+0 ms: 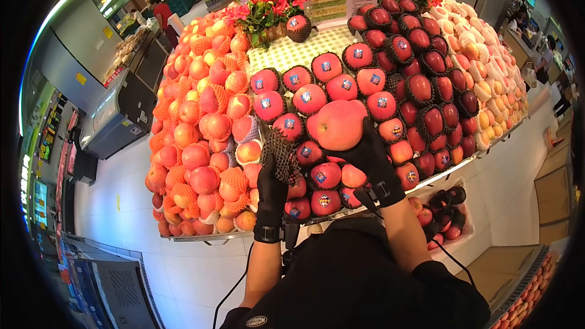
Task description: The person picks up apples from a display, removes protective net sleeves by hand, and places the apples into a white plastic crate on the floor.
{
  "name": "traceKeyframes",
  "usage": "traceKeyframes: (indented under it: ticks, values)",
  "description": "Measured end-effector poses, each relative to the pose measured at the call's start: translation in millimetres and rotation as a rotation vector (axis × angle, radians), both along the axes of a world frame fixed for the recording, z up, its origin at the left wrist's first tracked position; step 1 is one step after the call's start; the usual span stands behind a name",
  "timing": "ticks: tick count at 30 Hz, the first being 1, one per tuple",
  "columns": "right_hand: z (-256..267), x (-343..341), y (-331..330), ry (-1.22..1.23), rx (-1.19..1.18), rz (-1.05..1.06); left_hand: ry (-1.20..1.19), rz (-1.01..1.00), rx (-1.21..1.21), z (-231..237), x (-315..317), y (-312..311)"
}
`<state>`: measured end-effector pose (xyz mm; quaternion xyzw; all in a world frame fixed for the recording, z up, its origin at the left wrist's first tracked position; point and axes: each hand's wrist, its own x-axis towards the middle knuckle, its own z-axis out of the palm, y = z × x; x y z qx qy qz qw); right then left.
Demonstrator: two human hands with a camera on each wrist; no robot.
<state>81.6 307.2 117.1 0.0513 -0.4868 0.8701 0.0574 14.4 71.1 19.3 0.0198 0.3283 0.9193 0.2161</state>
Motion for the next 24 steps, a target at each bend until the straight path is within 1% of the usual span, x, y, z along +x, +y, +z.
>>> traceKeyframes:
  ticks: [1,2,3,5,6,7,8,9,11,14,15,17,18,19,20,22,23,24]
  values:
    - [-6.4,-0.6,3.8,-0.088,-0.264,0.121,0.017,0.001,-0.037,-1.4,-0.1,0.7]
    - [-29.4,-8.5,10.0,-0.182,-0.528,0.212,0.033,0.004,-0.074,-2.3,0.2,1.7]
    - [-37.2,-13.3,10.8,-0.276,-0.793,0.304,0.013,0.013,-0.075,-1.5,0.8,3.9]
    - [-49.8,-17.9,12.8,-0.136,-0.311,0.089,-0.028,0.036,-0.075,1.0,1.8,7.2]
    - [-46.5,-19.7,11.0,-0.066,-0.07,-0.017,-0.057,-0.025,-0.053,0.1,0.7,5.8]
    - [-41.2,-27.0,9.2,-0.047,0.291,-0.122,-0.087,-0.085,-0.03,-1.7,-0.9,3.3]
    - [-36.2,-26.5,4.9,0.01,0.408,-0.183,-0.116,-0.145,-0.006,-2.6,-2.0,1.7]
    - [-24.2,-23.0,-0.5,0.068,0.525,-0.244,-0.099,-0.16,-0.019,-0.2,-1.5,2.4]
    - [3.3,-14.1,-14.3,0.139,0.45,-0.222,-0.066,-0.194,-0.047,10.3,1.9,8.2]
    - [-8.1,-19.1,-23.7,0.23,0.738,-0.326,0.042,-0.218,-0.047,25.3,7.7,18.4]
    - [-6.4,-19.9,-28.5,0.317,0.978,-0.392,-0.001,-0.205,-0.001,30.6,9.9,22.1]
    - [-6.7,-18.7,-38.6,0.342,1.185,-0.373,-0.09,-0.179,0.093,38.1,12.8,29.1]
    - [-6.6,-18.5,-43.4,0.354,1.29,-0.362,-0.053,-0.187,0.106,37.1,11.9,30.3]
    - [-3.3,-17.5,-48.3,0.378,1.329,-0.387,-0.016,-0.193,0.118,34.8,11.4,30.8]
    - [-0.9,-16.2,-49.7,0.354,1.278,-0.342,0.021,-0.201,0.13,33.4,10.4,30.5]
    - [3.7,-14.8,-51.9,0.306,1.172,-0.257,-0.111,-0.252,0.246,34.1,6.0,26.1]
    - [6.9,-12.3,-52.5,0.321,1.1,-0.264,-0.182,-0.278,0.304,32.9,6.1,23.6]
    - [11.0,-10.1,-51.0,0.335,1.029,-0.272,0.029,-0.184,0.05,25.1,6.7,23.9]
